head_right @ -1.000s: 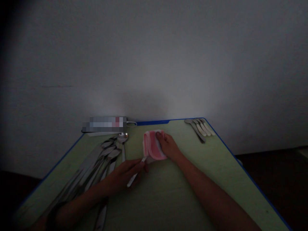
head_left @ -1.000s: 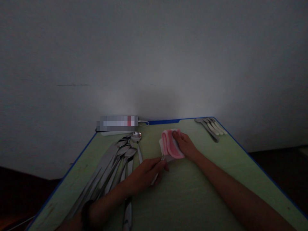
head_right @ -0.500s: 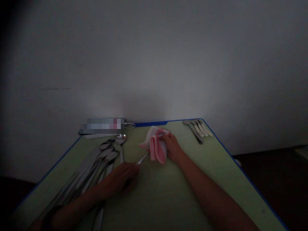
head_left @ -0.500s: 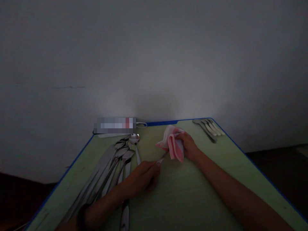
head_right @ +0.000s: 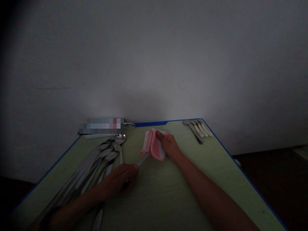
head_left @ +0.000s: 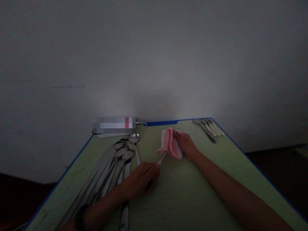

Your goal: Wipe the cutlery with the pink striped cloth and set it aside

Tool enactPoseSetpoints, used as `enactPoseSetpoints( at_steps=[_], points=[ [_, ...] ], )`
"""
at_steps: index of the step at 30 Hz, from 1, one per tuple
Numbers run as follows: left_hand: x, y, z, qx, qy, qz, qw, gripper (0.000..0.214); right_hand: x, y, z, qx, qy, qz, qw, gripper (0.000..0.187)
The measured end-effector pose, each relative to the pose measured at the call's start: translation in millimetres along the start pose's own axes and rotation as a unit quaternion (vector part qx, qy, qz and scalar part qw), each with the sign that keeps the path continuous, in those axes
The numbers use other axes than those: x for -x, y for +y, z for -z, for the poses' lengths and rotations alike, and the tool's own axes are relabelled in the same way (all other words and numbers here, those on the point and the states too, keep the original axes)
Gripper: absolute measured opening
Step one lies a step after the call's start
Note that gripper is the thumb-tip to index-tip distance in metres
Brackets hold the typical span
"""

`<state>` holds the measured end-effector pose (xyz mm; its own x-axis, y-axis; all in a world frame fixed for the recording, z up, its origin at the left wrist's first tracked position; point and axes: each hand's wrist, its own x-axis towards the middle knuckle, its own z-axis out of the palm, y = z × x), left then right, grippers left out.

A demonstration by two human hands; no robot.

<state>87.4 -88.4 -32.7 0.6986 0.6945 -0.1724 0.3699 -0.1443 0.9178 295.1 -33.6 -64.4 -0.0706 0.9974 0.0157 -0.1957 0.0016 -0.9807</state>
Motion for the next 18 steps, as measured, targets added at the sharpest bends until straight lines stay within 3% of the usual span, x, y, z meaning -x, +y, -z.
enactPoseSetpoints(
  at_steps=[5, 8, 18],
  points=[
    [-2.1, -1.4, 1.6, 0.034, 0.008, 0.015, 0.999, 0.047, 5.6, -1.7, -18.1, -0.097, 0.128, 0.037, 0.986, 0.038],
    [-1.9, 0.9, 1.6, 0.025, 0.005, 0.011, 1.0, 0.047, 9.9, -2.1, -30.6, -0.141, 0.171, 0.027, 0.975, 0.039],
    [-1.1, 7.6, -0.4, -0.038, 0.002, 0.019, 0.999, 0.051, 18.9, -5.5, -42.8, -0.181, 0.126, -0.013, 0.975, 0.034]
  ],
)
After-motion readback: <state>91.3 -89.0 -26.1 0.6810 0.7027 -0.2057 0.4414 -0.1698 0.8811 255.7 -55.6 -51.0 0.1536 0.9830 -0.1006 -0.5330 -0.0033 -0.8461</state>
